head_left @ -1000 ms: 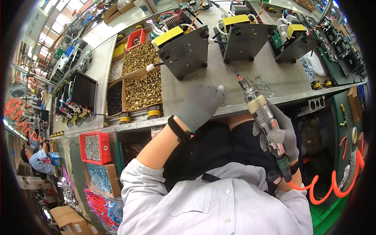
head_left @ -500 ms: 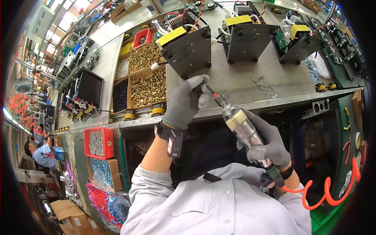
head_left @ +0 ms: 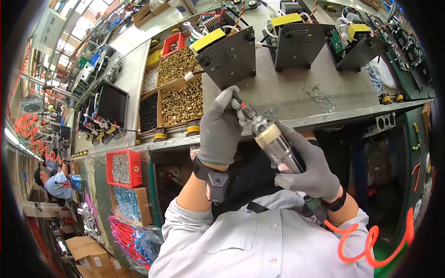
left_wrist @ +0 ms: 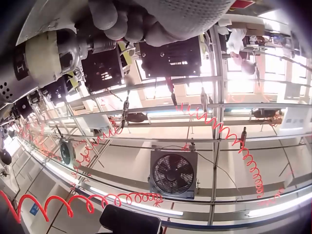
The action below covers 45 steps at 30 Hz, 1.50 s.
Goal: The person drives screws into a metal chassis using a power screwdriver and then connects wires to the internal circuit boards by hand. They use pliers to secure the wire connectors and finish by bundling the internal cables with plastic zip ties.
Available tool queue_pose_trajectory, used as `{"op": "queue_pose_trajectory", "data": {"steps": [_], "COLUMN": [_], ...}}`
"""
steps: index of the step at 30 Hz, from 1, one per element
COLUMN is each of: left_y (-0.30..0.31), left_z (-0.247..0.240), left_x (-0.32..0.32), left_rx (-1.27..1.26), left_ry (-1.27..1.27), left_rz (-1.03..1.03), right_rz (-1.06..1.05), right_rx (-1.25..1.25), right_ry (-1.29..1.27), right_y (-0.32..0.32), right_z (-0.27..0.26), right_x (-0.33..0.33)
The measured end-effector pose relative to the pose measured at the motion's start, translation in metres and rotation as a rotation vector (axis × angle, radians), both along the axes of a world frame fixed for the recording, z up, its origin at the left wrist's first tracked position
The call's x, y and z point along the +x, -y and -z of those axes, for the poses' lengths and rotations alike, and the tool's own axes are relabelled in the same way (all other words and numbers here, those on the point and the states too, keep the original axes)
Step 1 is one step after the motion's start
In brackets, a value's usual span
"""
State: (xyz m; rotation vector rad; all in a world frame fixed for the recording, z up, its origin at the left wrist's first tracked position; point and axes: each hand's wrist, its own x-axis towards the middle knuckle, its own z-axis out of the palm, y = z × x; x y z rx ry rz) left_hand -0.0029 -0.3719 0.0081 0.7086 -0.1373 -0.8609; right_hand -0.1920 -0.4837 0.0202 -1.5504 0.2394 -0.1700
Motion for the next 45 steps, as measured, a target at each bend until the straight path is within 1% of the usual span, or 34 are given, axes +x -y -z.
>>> {"op": "queue_pose_trajectory", "data": {"steps": [2, 3, 4, 5, 6, 8, 9, 11, 12, 14, 15, 16, 18, 21, 25, 27, 28, 30, 32, 34, 35, 37, 38, 40, 41, 43, 44, 45], "left_y": [0.001, -0.005, -0.007, -0.007, -0.006, 0.004, 0.007, 0.011, 0.012, 0.015, 0.017, 0.018, 0.018, 0.017, 0.013, 0.011, 0.008, 0.000, -0.004, 0.009, 0.016, 0.030, 0.035, 0.042, 0.043, 0.040, 0.039, 0.038], "left_z": [-0.003, -0.002, -0.003, -0.007, -0.012, -0.022, -0.025, -0.029, -0.027, -0.021, -0.024, -0.023, -0.022, -0.020, -0.025, -0.024, -0.018, -0.004, 0.003, 0.024, 0.031, 0.038, 0.039, 0.040, 0.039, 0.036, 0.032, 0.026], "left_x": [-0.003, 0.003, 0.006, 0.008, 0.011, 0.033, 0.050, 0.085, 0.098, 0.116, 0.111, 0.112, 0.113, 0.116, 0.103, 0.074, 0.064, 0.048, 0.032, 0.029, 0.024, 0.016, 0.014, 0.013, 0.013, 0.015, 0.015, 0.014], "left_rx": [0.153, 0.348, 0.351, 0.373, 0.394, 0.425, 0.428, 0.464, 0.464, 0.610, 0.628, 0.623, 0.603, 0.599, 0.587, 0.492, 0.489, 0.535, 0.582, 0.683, 0.677, 0.848, 0.834, 0.840, 0.835, 0.823, 0.829, 0.866], "left_ry": [0.265, 0.520, 0.519, 0.674, 0.828, 0.983, 0.981, 1.355, 1.352, 1.376, 1.312, 1.313, 1.377, 1.369, 1.299, 1.300, 1.299, 1.556, 1.837, 2.077, 2.073, 2.354, 2.355, 2.535, 2.538, 2.566, 2.569, 2.591], "left_rz": [-0.184, -0.206, -0.200, -0.358, -0.517, -0.816, -0.821, -0.829, -0.834, -0.626, -0.643, -0.638, -0.649, -0.660, -0.614, -0.854, -0.852, -0.885, -0.449, -0.138, -0.142, -0.004, -0.003, 0.142, 0.143, 0.266, 0.271, 0.346], "right_rz": [-0.006, -0.002, 0.003, -0.005, 0.000, 0.010, 0.018, 0.003, -0.007, 0.005, 0.019, 0.025, 0.043, 0.026, 0.019, -0.004, 0.043, 0.128, 0.204, 0.264, 0.295, 0.336, 0.305, 0.279, 0.271, 0.247, 0.244, 0.238], "right_rx": [-0.030, -0.011, 0.007, 0.077, 0.083, 0.163, 0.181, 0.187, 0.195, 0.204, 0.217, 0.216, 0.292, 0.331, 0.290, 0.563, 0.622, 0.504, 0.443, 0.441, 0.440, 0.434, 0.442, 0.451, 0.462, 0.492, 0.498, 0.503], "right_ry": [0.000, 0.030, 0.062, 0.021, 0.019, 0.098, 0.153, 0.112, 0.072, 0.081, 0.088, 0.090, 0.085, 0.093, 0.105, 0.037, 0.030, -0.052, -0.062, -0.077, -0.078, -0.072, -0.105, -0.139, -0.130, -0.118, -0.116, -0.100], "right_y": [-0.003, -0.004, -0.005, -0.006, -0.005, -0.005, -0.004, -0.003, -0.003, -0.004, -0.006, -0.007, -0.013, -0.012, -0.009, 0.001, 0.005, 0.018, 0.030, 0.038, 0.038, 0.040, 0.041, 0.042, 0.041, 0.041, 0.040, 0.039], "right_z": [0.001, 0.003, 0.004, -0.003, -0.003, 0.003, 0.004, -0.002, -0.004, 0.000, 0.003, 0.002, -0.001, -0.003, -0.010, -0.015, -0.014, -0.012, -0.007, -0.005, -0.005, -0.006, -0.007, -0.007, -0.005, -0.005, -0.004, -0.002], "right_x": [0.005, 0.009, 0.015, 0.022, 0.028, 0.043, 0.050, 0.055, 0.057, 0.060, 0.061, 0.061, 0.063, 0.067, 0.061, 0.049, 0.039, 0.015, -0.006, -0.022, -0.027, -0.036, -0.042, -0.049, -0.050, -0.049, -0.049, -0.047]}}
